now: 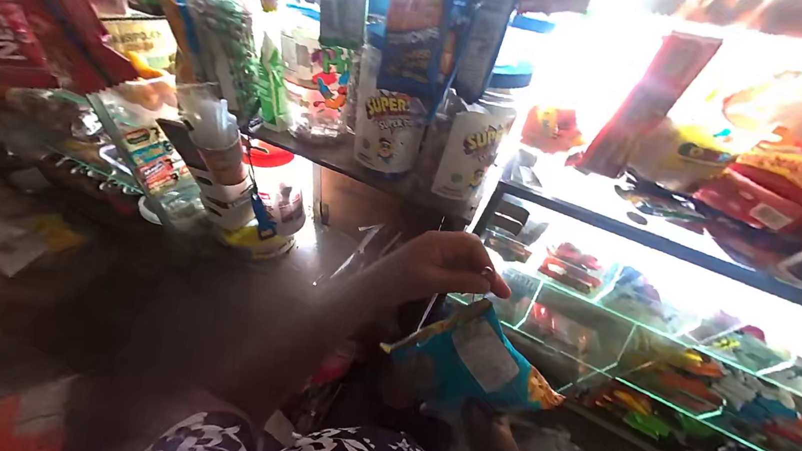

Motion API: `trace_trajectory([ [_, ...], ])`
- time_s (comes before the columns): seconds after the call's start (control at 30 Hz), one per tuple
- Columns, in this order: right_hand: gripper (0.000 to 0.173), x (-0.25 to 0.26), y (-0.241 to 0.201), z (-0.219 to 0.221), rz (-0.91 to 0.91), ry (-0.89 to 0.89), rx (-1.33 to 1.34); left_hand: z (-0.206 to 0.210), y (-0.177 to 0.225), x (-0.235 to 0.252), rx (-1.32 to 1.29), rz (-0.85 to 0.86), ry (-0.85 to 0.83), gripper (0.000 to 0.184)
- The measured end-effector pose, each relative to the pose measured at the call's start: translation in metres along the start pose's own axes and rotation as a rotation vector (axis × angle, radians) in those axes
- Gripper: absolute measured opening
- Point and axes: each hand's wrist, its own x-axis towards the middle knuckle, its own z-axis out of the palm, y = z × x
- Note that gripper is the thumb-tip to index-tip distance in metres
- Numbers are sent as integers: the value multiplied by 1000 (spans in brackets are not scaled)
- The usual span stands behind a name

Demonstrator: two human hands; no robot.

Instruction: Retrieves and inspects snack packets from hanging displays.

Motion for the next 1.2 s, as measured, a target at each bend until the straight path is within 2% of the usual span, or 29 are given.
trace_trajectory([
  [0.17,29,-8,15,-19,105,-273,345,6,-23,4,-157,9,142,17],
  [0.3,48,-8,13,-19,127,-571,554,8,-43,8,-214,120,142,18],
  [0.37,49,-6,11,-16,110,-596,564,9,-45,11,-231,125,138,16],
  [0.5,32,0,11,-32,78,-405,433,10,-35,14,-229,94,125,13],
  [0.77,18,-7,-42,-20,-84,-48,46,15,-12,16,-205,101,110,22],
  [0.93,11,-13,-65,-12,-107,65,-90,18,-4,17,-217,88,103,38],
  [1.07,16,-8,-75,-24,-183,-34,-127,17,-9,19,-252,133,56,54],
  [1.2,14,-3,-100,-30,-184,6,-226,14,-21,25,-194,176,114,78],
])
